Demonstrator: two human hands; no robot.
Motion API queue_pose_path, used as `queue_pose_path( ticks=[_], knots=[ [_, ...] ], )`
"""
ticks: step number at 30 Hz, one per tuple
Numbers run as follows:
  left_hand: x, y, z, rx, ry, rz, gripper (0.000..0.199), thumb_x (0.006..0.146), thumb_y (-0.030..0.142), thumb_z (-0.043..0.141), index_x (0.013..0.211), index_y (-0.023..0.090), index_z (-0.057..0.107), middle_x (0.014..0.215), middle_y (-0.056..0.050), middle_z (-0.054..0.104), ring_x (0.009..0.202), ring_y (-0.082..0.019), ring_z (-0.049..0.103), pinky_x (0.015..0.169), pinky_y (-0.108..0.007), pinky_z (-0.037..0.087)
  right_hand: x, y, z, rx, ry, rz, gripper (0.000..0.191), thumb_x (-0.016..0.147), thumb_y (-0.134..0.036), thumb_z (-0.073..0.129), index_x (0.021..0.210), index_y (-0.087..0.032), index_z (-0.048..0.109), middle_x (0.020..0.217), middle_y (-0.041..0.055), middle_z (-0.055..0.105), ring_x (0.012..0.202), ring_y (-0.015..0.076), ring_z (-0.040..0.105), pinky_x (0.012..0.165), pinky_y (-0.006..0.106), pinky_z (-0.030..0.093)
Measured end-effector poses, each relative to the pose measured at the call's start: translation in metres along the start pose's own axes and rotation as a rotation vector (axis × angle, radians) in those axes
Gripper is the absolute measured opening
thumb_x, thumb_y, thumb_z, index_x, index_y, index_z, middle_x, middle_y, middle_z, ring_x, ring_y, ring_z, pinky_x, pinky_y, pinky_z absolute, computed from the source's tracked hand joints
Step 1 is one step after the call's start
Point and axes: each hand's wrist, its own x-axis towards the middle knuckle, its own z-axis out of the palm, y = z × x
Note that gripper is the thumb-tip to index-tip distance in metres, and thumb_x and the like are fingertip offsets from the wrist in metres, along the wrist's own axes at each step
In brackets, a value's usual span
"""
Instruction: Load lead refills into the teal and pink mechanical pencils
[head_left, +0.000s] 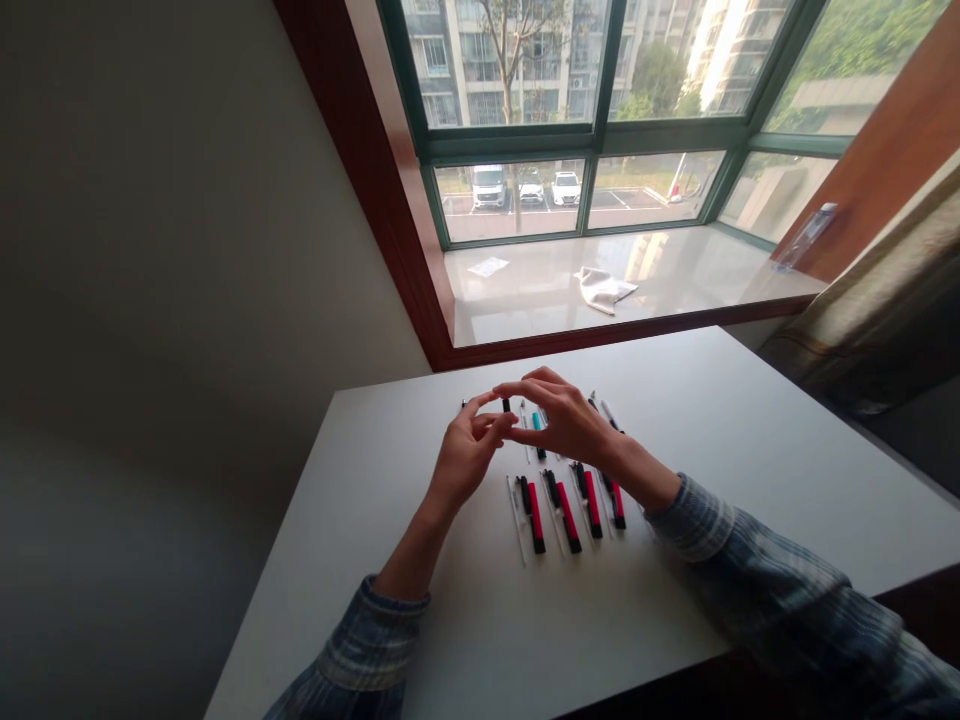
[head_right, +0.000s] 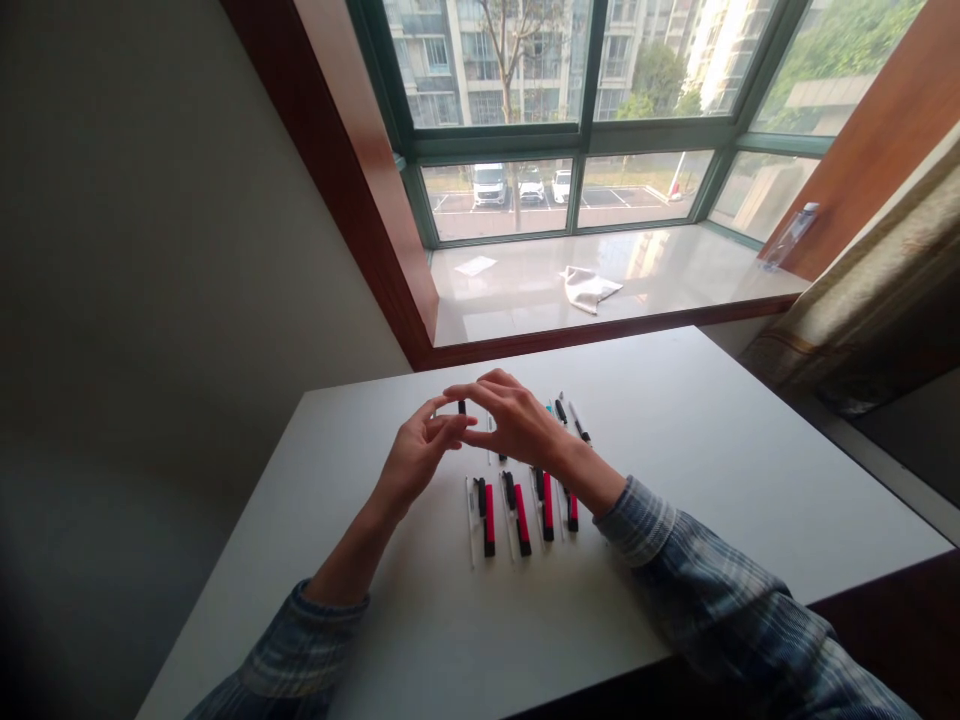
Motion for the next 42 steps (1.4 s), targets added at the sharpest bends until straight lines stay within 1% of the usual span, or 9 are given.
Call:
queue_pose_path(
  ticks=[4, 8, 12, 15, 17, 20, 23, 28, 42],
  knots=[
    [-0.004, -0.008, -0.003, -0.136, -0.011, -0.061, 0.059, 0.088, 0.053, 0.07, 0.132, 0.014, 0.061, 0.1, -0.013, 0.08, 0.087, -0.025, 0.075, 0.081, -0.041, 0.06, 0.002, 0.005, 0.002, 0.053, -0.048, -0.018, 0.047, 0.092, -0.033, 0.075, 0.136, -0.026, 0.059, 0.125, 0.0087, 0.072, 0.113, 0.0257, 0.067, 0.093, 0.044, 0.059],
    [-0.001, -0.015, -0.007, -0.042, 0.086, 0.006, 0.049, 0.087, 0.048, 0.072, 0.125, 0.018, 0.063, 0.097, -0.01, 0.08, 0.081, -0.023, 0.075, 0.079, -0.039, 0.06, 0.005, 0.038, -0.007, -0.099, 0.038, 0.134, 0.021, 0.095, -0.031, 0.072, 0.114, -0.022, 0.072, 0.108, 0.0077, 0.076, 0.102, 0.0255, 0.069, 0.089, 0.044, 0.058],
    [0.0, -0.019, -0.009, 0.135, 0.17, 0.109, 0.033, 0.086, 0.045, 0.073, 0.109, 0.023, 0.065, 0.096, -0.007, 0.08, 0.086, -0.024, 0.076, 0.079, -0.038, 0.06, 0.011, 0.069, -0.001, -0.286, -0.165, 0.216, 0.016, 0.09, -0.029, 0.077, 0.103, -0.02, 0.077, 0.09, 0.007, 0.078, 0.09, 0.0266, 0.067, 0.081, 0.041, 0.055],
    [-0.002, -0.018, -0.01, 0.232, 0.192, 0.17, 0.027, 0.086, 0.047, 0.072, 0.1, 0.024, 0.067, 0.096, -0.005, 0.079, 0.085, -0.024, 0.075, 0.077, -0.036, 0.06, 0.015, 0.076, 0.012, -0.312, -0.268, 0.235, 0.013, 0.088, -0.027, 0.079, 0.097, -0.019, 0.08, 0.085, 0.008, 0.079, 0.088, 0.0269, 0.067, 0.079, 0.039, 0.054],
    [-0.002, -0.018, -0.01, 0.259, 0.195, 0.202, 0.027, 0.087, 0.048, 0.071, 0.1, 0.024, 0.068, 0.095, -0.005, 0.078, 0.085, -0.024, 0.075, 0.077, -0.036, 0.06, 0.016, 0.073, 0.015, -0.282, -0.252, 0.239, 0.008, 0.089, -0.023, 0.076, 0.094, -0.019, 0.081, 0.084, 0.0077, 0.079, 0.087, 0.0262, 0.067, 0.078, 0.038, 0.054],
    [-0.003, -0.018, -0.009, 0.322, 0.203, 0.243, 0.026, 0.09, 0.047, 0.068, 0.104, 0.025, 0.071, 0.098, -0.005, 0.078, 0.085, -0.023, 0.073, 0.076, -0.036, 0.059, 0.009, 0.061, 0.007, -0.132, -0.05, 0.283, 0.011, 0.093, -0.027, 0.072, 0.095, -0.022, 0.081, 0.088, 0.0055, 0.08, 0.083, 0.0229, 0.069, 0.077, 0.037, 0.055],
    [-0.004, -0.019, -0.007, 0.388, 0.216, 0.286, 0.021, 0.093, 0.042, 0.064, 0.104, 0.026, 0.073, 0.102, -0.004, 0.077, 0.082, -0.022, 0.07, 0.075, -0.035, 0.057, -0.007, 0.044, -0.007, 0.183, 0.114, 0.362, 0.02, 0.092, -0.04, 0.071, 0.102, -0.024, 0.08, 0.098, 0.0046, 0.08, 0.086, 0.0216, 0.073, 0.078, 0.037, 0.059],
    [-0.006, -0.02, -0.002, 0.434, 0.211, 0.343, 0.015, 0.094, 0.035, 0.065, 0.101, 0.025, 0.074, 0.1, -0.004, 0.076, 0.079, -0.02, 0.067, 0.076, -0.035, 0.055, -0.03, 0.028, -0.007, 0.565, 0.123, 0.451, 0.032, 0.082, -0.046, 0.08, 0.102, -0.021, 0.08, 0.099, 0.0073, 0.08, 0.093, 0.0243, 0.076, 0.087, 0.041, 0.063],
    [-0.007, -0.018, 0.005, 0.509, 0.149, 0.437, 0.012, 0.096, 0.032, 0.065, 0.102, 0.024, 0.072, 0.1, -0.003, 0.077, 0.086, -0.021, 0.066, 0.08, -0.036, 0.053, -0.035, 0.028, 0.006, 0.583, 0.068, 0.42, 0.029, 0.084, -0.044, 0.079, 0.103, -0.022, 0.081, 0.098, 0.006, 0.08, 0.093, 0.0238, 0.075, 0.088, 0.04, 0.062]
  ],
)
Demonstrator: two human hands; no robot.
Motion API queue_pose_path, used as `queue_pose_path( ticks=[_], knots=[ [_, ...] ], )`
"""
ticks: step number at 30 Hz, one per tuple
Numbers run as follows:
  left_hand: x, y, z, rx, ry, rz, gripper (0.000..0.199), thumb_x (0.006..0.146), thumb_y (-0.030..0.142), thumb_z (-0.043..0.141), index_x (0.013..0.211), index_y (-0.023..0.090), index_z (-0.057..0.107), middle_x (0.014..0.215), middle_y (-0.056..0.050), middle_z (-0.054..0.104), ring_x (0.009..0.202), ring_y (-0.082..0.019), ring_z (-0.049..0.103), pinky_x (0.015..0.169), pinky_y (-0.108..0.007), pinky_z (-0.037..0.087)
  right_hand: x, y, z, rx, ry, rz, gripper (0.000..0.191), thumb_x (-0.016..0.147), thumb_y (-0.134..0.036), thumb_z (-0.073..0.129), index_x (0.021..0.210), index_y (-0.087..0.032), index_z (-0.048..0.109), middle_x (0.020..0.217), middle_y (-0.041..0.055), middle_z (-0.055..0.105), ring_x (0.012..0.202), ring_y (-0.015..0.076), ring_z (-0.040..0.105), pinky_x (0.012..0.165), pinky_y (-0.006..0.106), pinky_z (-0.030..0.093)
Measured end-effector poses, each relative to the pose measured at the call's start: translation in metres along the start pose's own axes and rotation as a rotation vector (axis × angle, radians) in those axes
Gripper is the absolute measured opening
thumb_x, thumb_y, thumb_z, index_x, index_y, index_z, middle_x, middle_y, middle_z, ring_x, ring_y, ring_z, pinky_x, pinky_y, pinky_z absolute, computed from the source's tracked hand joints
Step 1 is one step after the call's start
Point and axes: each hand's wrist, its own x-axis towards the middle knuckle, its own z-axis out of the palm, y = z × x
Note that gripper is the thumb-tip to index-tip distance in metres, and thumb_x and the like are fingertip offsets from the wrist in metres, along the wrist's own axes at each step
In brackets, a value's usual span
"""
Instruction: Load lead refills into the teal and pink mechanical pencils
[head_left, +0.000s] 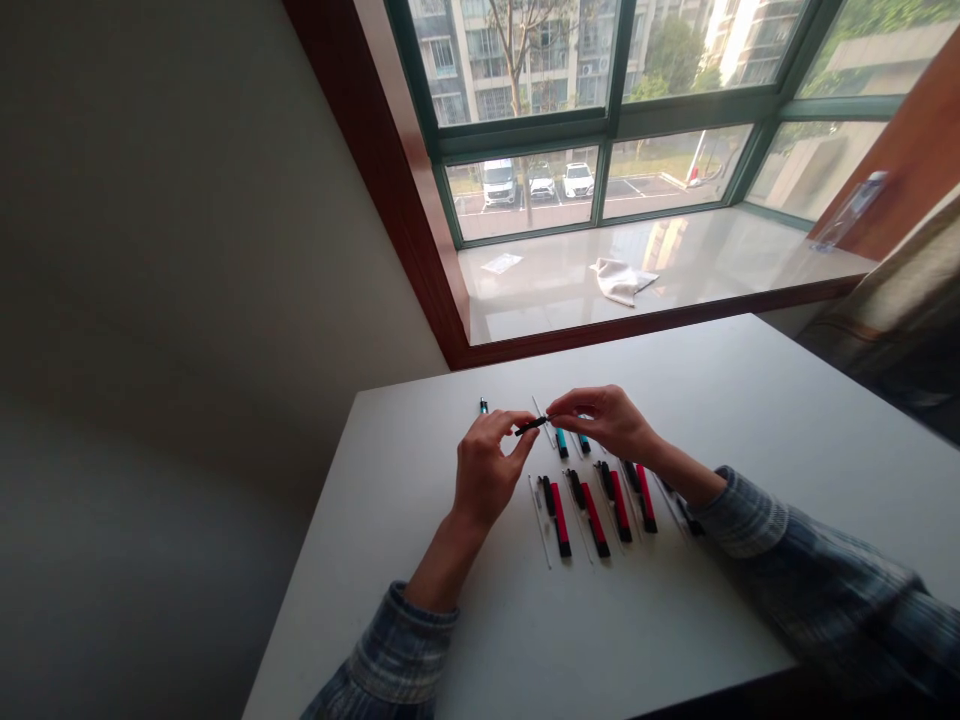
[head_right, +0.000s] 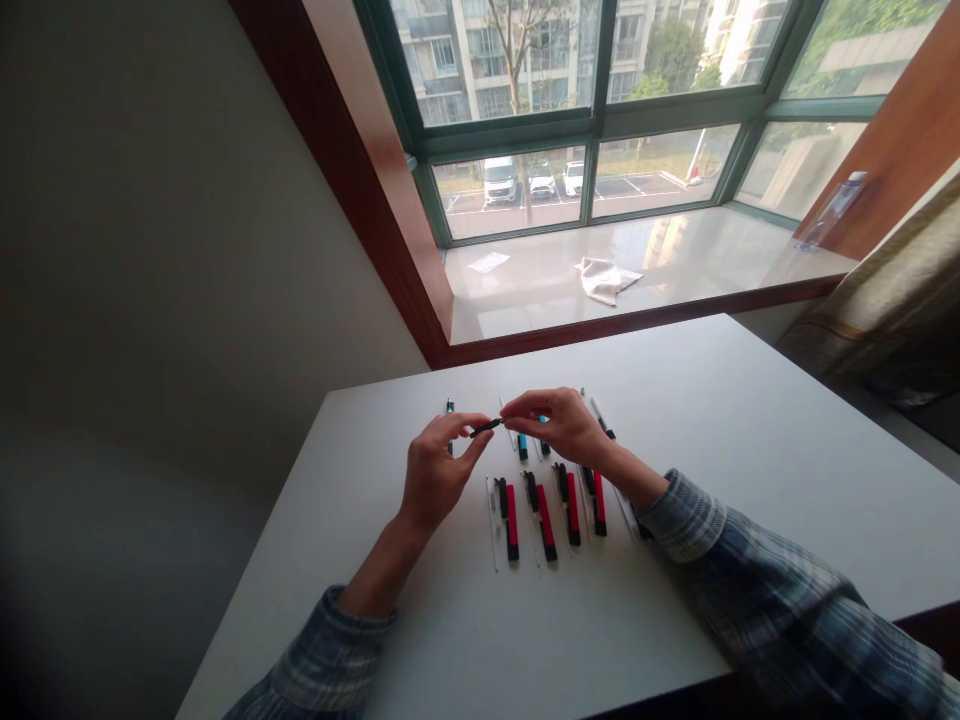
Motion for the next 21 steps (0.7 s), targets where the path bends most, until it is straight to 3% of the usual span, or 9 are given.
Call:
queue_pose_path(
  ticks=[13, 16, 21],
  knots=[
    [-0.001, 0.0, 0.001, -0.03, -0.008, 0.02, 0.012, 0.094, 0.03, 0.068, 0.103, 0.023, 0.073, 0.1, -0.004, 0.077, 0.086, -0.022, 0.065, 0.081, -0.036, 0.052, -0.001, 0.001, 0.001, 0.046, -0.014, -0.001, 0.029, 0.085, -0.044, 0.079, 0.103, -0.022, 0.08, 0.099, 0.0061, 0.079, 0.093, 0.0227, 0.074, 0.085, 0.038, 0.061],
    [-0.001, 0.0, 0.001, -0.028, -0.014, 0.026, 0.012, 0.094, 0.03, 0.068, 0.103, 0.023, 0.073, 0.099, -0.004, 0.077, 0.089, -0.023, 0.066, 0.081, -0.037, 0.052, -0.002, -0.001, 0.001, -0.051, -0.014, -0.028, 0.031, 0.087, -0.047, 0.076, 0.103, -0.021, 0.079, 0.097, 0.0059, 0.079, 0.09, 0.0217, 0.073, 0.08, 0.035, 0.06],
    [-0.001, 0.001, 0.002, -0.018, -0.008, 0.067, 0.01, 0.093, 0.029, 0.069, 0.1, 0.023, 0.073, 0.097, -0.004, 0.077, 0.089, -0.023, 0.067, 0.082, -0.037, 0.052, -0.002, -0.011, -0.002, -0.42, -0.017, -0.128, 0.037, 0.099, -0.051, 0.061, 0.092, -0.018, 0.076, 0.08, 0.0049, 0.075, 0.067, 0.015, 0.064, 0.062, 0.027, 0.048]
  ],
)
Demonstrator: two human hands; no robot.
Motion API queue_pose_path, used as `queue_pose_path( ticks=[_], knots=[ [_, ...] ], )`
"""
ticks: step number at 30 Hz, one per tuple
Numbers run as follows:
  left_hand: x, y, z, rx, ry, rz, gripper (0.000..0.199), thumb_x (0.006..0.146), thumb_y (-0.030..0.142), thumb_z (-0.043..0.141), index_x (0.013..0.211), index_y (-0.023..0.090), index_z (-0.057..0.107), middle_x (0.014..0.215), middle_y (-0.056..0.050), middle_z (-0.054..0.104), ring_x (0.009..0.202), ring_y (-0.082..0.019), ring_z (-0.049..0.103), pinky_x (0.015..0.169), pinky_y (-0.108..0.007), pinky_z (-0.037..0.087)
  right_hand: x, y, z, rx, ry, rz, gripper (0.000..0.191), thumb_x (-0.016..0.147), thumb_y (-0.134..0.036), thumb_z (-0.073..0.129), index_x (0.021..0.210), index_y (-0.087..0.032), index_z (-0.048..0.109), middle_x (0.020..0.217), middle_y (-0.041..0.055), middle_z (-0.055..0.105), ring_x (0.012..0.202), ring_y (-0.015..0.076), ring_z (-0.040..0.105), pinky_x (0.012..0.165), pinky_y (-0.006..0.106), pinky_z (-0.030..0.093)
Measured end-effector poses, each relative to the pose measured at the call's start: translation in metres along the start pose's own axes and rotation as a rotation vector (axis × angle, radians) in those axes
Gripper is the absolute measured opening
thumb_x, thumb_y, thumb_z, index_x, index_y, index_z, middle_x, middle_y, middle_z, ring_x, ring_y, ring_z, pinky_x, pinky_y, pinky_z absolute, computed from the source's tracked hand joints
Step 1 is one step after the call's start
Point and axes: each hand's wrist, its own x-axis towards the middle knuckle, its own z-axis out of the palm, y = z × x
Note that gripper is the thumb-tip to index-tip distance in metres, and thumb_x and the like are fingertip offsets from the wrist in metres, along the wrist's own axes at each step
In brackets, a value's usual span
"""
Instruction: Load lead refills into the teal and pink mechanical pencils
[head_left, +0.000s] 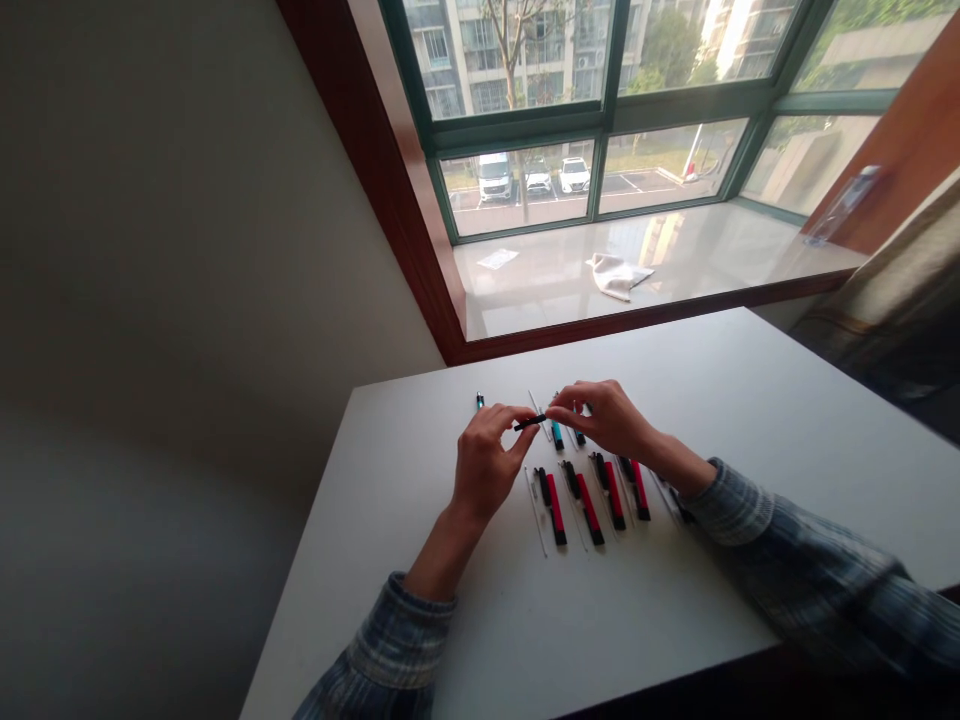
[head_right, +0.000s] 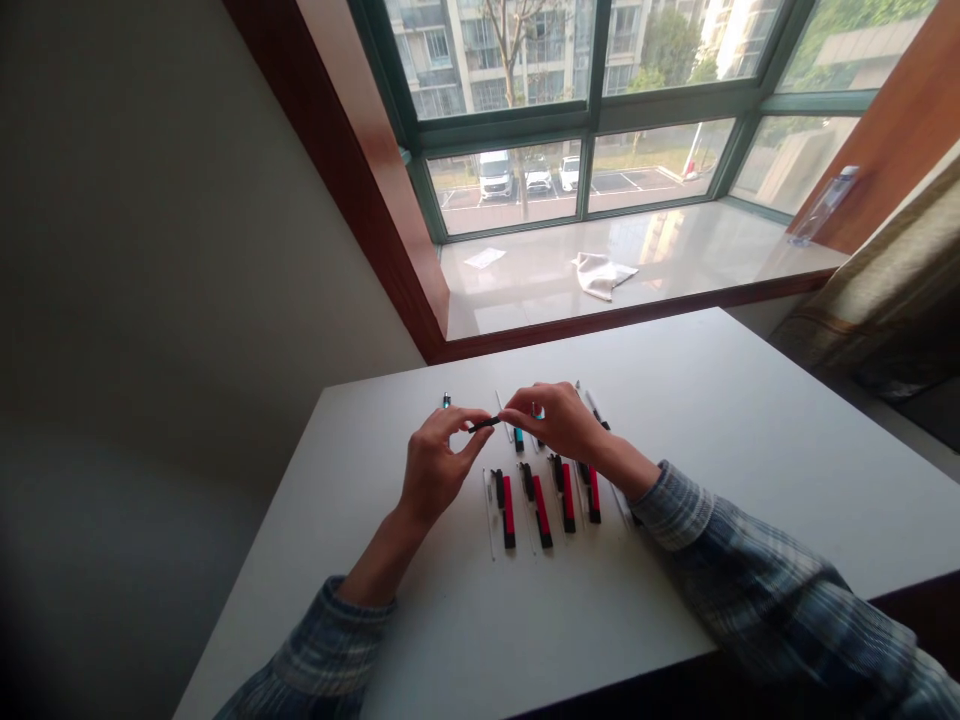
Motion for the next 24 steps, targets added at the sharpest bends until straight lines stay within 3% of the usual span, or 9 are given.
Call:
queue_pose_path(
  ticks=[4, 6, 8, 11, 15, 19, 22, 24],
  knots=[
    [0.003, 0.004, 0.001, -0.085, -0.028, 0.01, 0.012, 0.09, 0.03, 0.073, 0.099, 0.022, 0.074, 0.096, -0.004, 0.077, 0.084, -0.021, 0.066, 0.08, -0.036, 0.052, -0.004, -0.017, -0.008, -0.187, -0.005, 0.004, 0.049, 0.105, -0.051, 0.049, 0.075, -0.016, 0.067, 0.061, -0.0001, 0.062, 0.053, 0.01, 0.048, 0.056, 0.026, 0.034],
    [0.007, 0.008, -0.002, -0.203, -0.101, -0.017, 0.017, 0.087, 0.034, 0.076, 0.099, 0.021, 0.075, 0.094, -0.005, 0.077, 0.082, -0.021, 0.066, 0.077, -0.035, 0.053, -0.014, -0.032, -0.012, -0.233, 0.001, 0.064, 0.052, 0.107, -0.049, 0.044, 0.071, -0.016, 0.063, 0.057, -0.002, 0.056, 0.051, 0.0093, 0.042, 0.055, 0.027, 0.029],
    [0.012, 0.01, -0.004, -0.329, -0.212, -0.037, 0.021, 0.085, 0.037, 0.078, 0.097, 0.02, 0.077, 0.092, -0.006, 0.077, 0.082, -0.021, 0.068, 0.079, -0.035, 0.054, -0.028, -0.048, -0.013, -0.253, 0.043, 0.119, 0.051, 0.109, -0.045, 0.041, 0.072, -0.017, 0.062, 0.061, -0.0013, 0.056, 0.055, 0.0101, 0.044, 0.059, 0.027, 0.029],
    [0.017, 0.008, -0.007, -0.474, -0.269, -0.051, 0.025, 0.08, 0.039, 0.083, 0.093, 0.019, 0.077, 0.089, -0.007, 0.076, 0.085, -0.023, 0.069, 0.08, -0.035, 0.055, -0.05, -0.07, -0.007, -0.205, 0.076, 0.166, 0.047, 0.111, -0.043, 0.035, 0.083, -0.017, 0.062, 0.073, 0.0007, 0.06, 0.066, 0.0119, 0.05, 0.064, 0.027, 0.032],
    [0.019, 0.006, -0.005, -0.475, -0.326, -0.05, 0.026, 0.079, 0.041, 0.084, 0.093, 0.02, 0.079, 0.088, -0.008, 0.076, 0.084, -0.024, 0.07, 0.078, -0.036, 0.056, -0.066, -0.08, 0.001, -0.194, 0.097, 0.246, 0.036, 0.11, -0.041, 0.038, 0.09, -0.018, 0.058, 0.074, -0.0001, 0.057, 0.066, 0.0126, 0.048, 0.064, 0.027, 0.031],
    [0.015, 0.011, -0.001, -0.388, -0.302, 0.018, 0.024, 0.081, 0.041, 0.081, 0.095, 0.022, 0.079, 0.09, -0.008, 0.076, 0.085, -0.023, 0.07, 0.081, -0.037, 0.056, -0.063, -0.074, -0.005, -0.172, 0.029, 0.278, 0.038, 0.11, -0.036, 0.038, 0.082, -0.019, 0.057, 0.066, -0.0026, 0.053, 0.059, 0.0113, 0.043, 0.061, 0.028, 0.027],
    [0.012, 0.016, 0.004, -0.368, -0.198, 0.026, 0.021, 0.082, 0.037, 0.081, 0.097, 0.022, 0.078, 0.091, -0.006, 0.075, 0.084, -0.021, 0.068, 0.083, -0.036, 0.056, -0.054, -0.069, -0.011, -0.091, -0.016, 0.282, 0.049, 0.111, -0.037, 0.032, 0.074, -0.018, 0.057, 0.066, -0.0017, 0.058, 0.059, 0.0103, 0.048, 0.063, 0.027, 0.031],
    [0.011, 0.016, 0.007, -0.383, -0.133, -0.008, 0.022, 0.081, 0.035, 0.082, 0.098, 0.022, 0.078, 0.092, -0.005, 0.074, 0.086, -0.021, 0.068, 0.086, -0.036, 0.057, -0.049, -0.067, -0.012, -0.089, 0.022, 0.29, 0.047, 0.111, -0.04, 0.032, 0.081, -0.017, 0.061, 0.07, -0.0006, 0.062, 0.062, 0.0108, 0.052, 0.065, 0.027, 0.034]
  ],
)
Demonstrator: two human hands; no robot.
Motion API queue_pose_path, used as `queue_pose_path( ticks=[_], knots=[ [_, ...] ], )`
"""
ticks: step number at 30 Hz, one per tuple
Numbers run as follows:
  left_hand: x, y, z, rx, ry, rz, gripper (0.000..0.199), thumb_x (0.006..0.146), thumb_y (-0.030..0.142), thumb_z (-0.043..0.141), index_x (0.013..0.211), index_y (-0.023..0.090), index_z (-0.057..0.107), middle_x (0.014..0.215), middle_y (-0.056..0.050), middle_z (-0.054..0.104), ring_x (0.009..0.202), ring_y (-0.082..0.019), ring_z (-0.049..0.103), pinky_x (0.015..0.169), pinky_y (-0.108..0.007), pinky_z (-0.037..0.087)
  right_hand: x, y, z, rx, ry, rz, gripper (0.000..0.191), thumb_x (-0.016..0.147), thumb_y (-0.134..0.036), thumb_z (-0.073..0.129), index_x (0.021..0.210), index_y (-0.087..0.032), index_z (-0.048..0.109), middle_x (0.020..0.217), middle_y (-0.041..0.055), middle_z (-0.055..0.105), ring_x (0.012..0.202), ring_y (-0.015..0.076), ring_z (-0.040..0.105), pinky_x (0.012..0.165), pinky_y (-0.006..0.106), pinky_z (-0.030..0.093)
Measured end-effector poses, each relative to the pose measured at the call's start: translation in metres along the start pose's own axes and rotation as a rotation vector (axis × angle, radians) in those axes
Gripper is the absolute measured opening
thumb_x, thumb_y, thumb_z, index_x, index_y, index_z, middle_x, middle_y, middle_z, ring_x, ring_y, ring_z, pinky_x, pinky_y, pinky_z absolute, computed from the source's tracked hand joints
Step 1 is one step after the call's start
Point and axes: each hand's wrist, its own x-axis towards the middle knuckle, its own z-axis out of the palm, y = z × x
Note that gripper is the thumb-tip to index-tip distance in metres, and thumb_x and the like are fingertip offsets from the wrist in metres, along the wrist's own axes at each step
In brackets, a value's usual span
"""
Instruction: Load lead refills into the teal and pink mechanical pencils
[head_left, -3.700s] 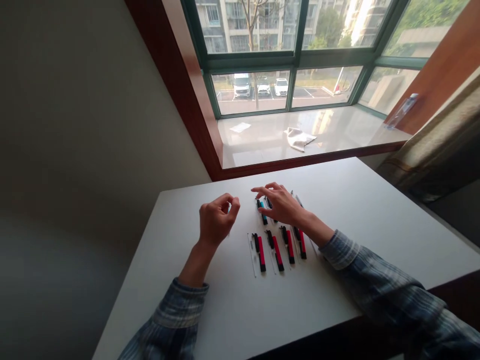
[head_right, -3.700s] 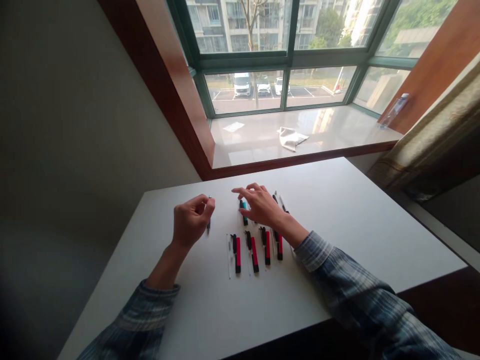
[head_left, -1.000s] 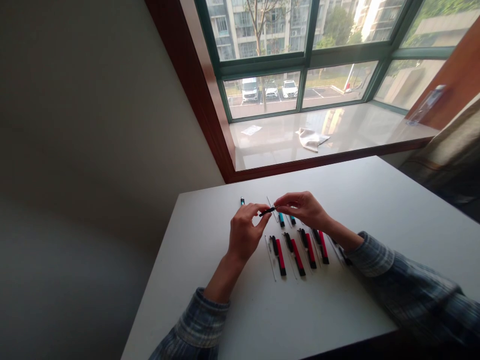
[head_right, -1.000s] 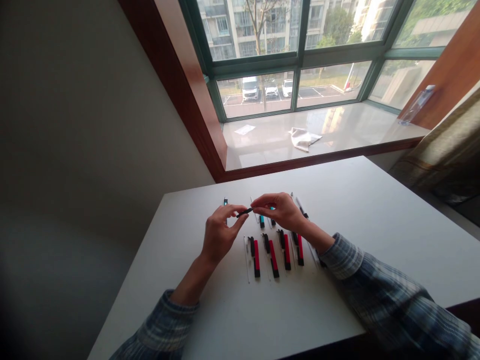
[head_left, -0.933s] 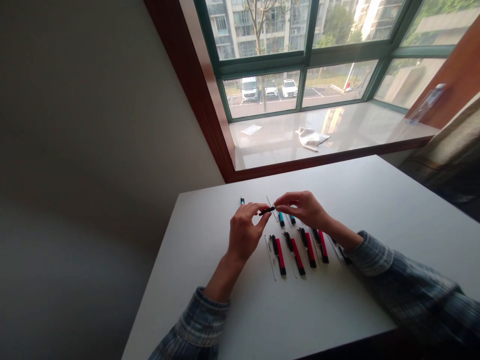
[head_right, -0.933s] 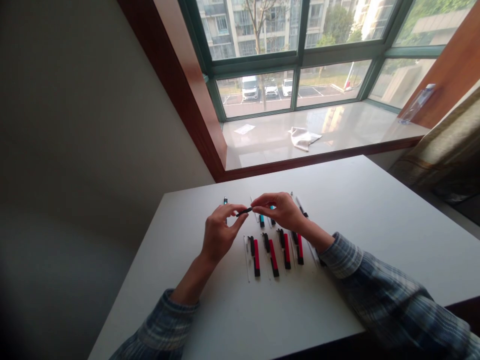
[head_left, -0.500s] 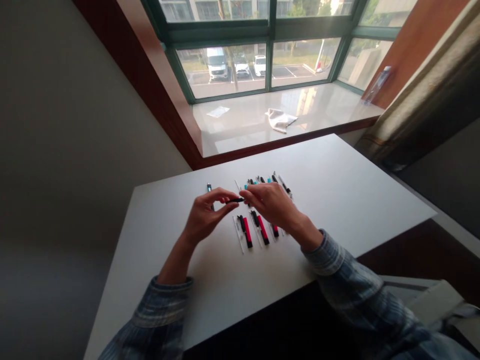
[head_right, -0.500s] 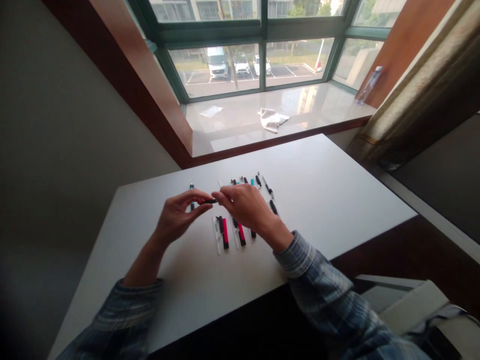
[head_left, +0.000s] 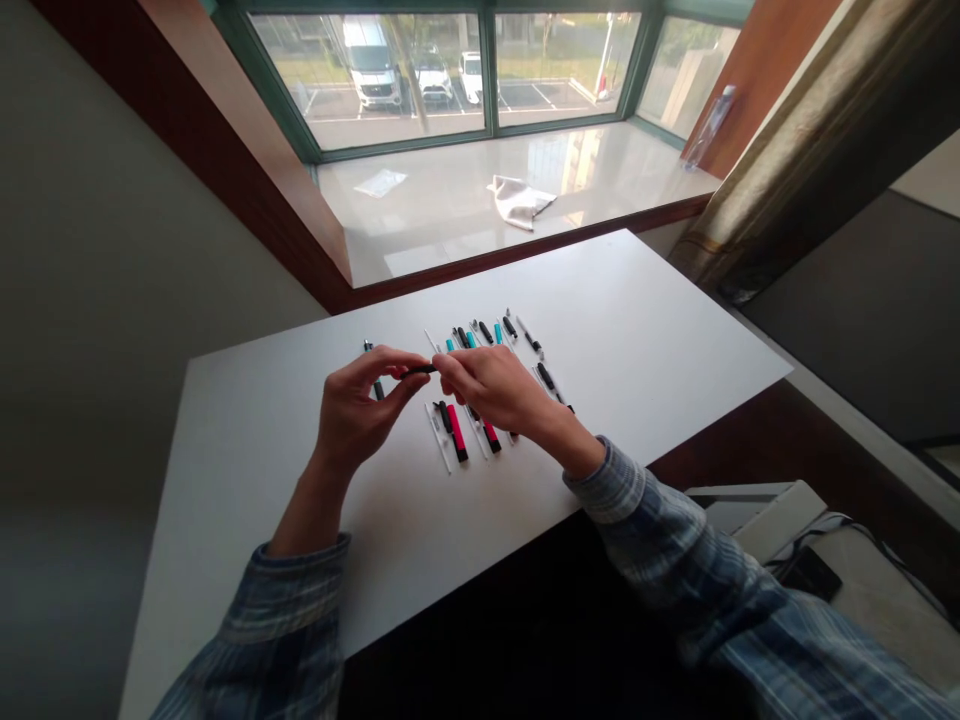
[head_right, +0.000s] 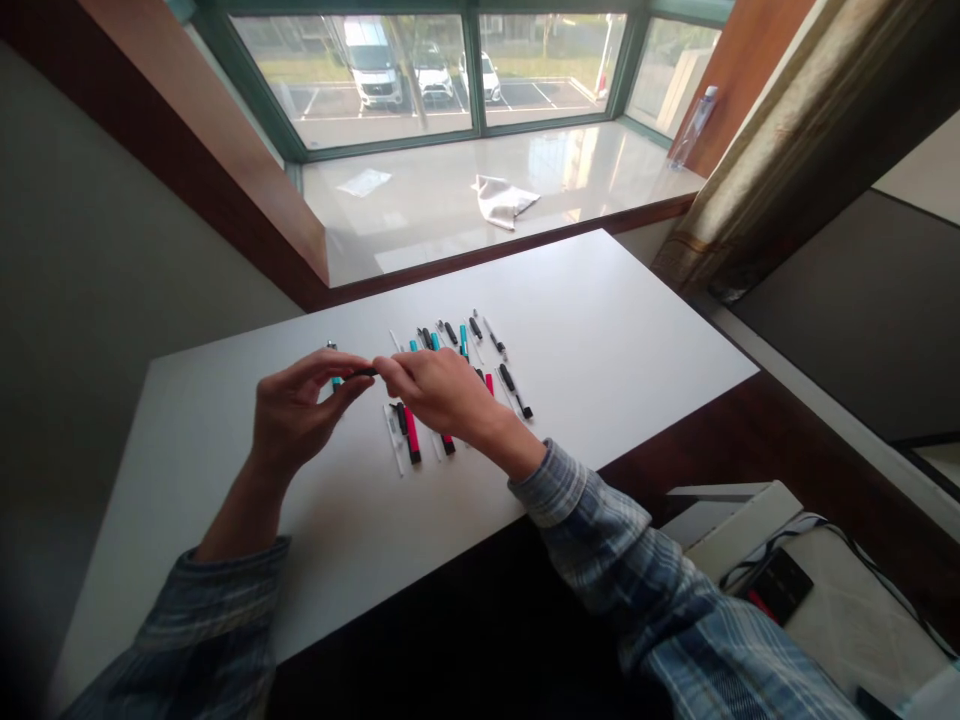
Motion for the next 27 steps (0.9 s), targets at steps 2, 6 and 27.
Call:
queue_pose_path(
  ticks=[2, 6, 27],
  knots=[
    [0.0, -0.002, 0.001, -0.037, 0.043, -0.039, 0.023, 0.082, 0.035, 0.081, 0.098, 0.02, 0.077, 0.093, -0.005, 0.074, 0.089, -0.021, 0.069, 0.087, -0.036, 0.057, 0.005, -0.001, 0.001, -0.006, 0.064, -0.017, 0.037, 0.11, -0.043, 0.039, 0.099, -0.017, 0.062, 0.077, 0.0004, 0.065, 0.066, 0.0115, 0.056, 0.066, 0.026, 0.038],
    [0.001, -0.008, -0.006, -0.153, 0.112, -0.138, 0.028, 0.079, 0.039, 0.084, 0.095, 0.017, 0.076, 0.095, -0.007, 0.075, 0.09, -0.021, 0.071, 0.086, -0.035, 0.058, 0.019, -0.003, 0.004, -0.024, 0.056, -0.22, 0.023, 0.108, -0.037, 0.047, 0.104, -0.018, 0.06, 0.095, 0.0046, 0.068, 0.082, 0.0144, 0.062, 0.076, 0.029, 0.048],
    [-0.013, 0.009, -0.025, -0.019, 0.164, -0.161, 0.018, 0.085, 0.035, 0.078, 0.096, 0.021, 0.077, 0.093, -0.006, 0.075, 0.088, -0.022, 0.068, 0.084, -0.037, 0.057, 0.058, 0.024, 0.026, 0.103, -0.023, -0.323, 0.045, 0.106, -0.049, 0.046, 0.081, -0.017, 0.065, 0.069, 0.0003, 0.066, 0.059, 0.0115, 0.058, 0.062, 0.025, 0.043]
  ],
)
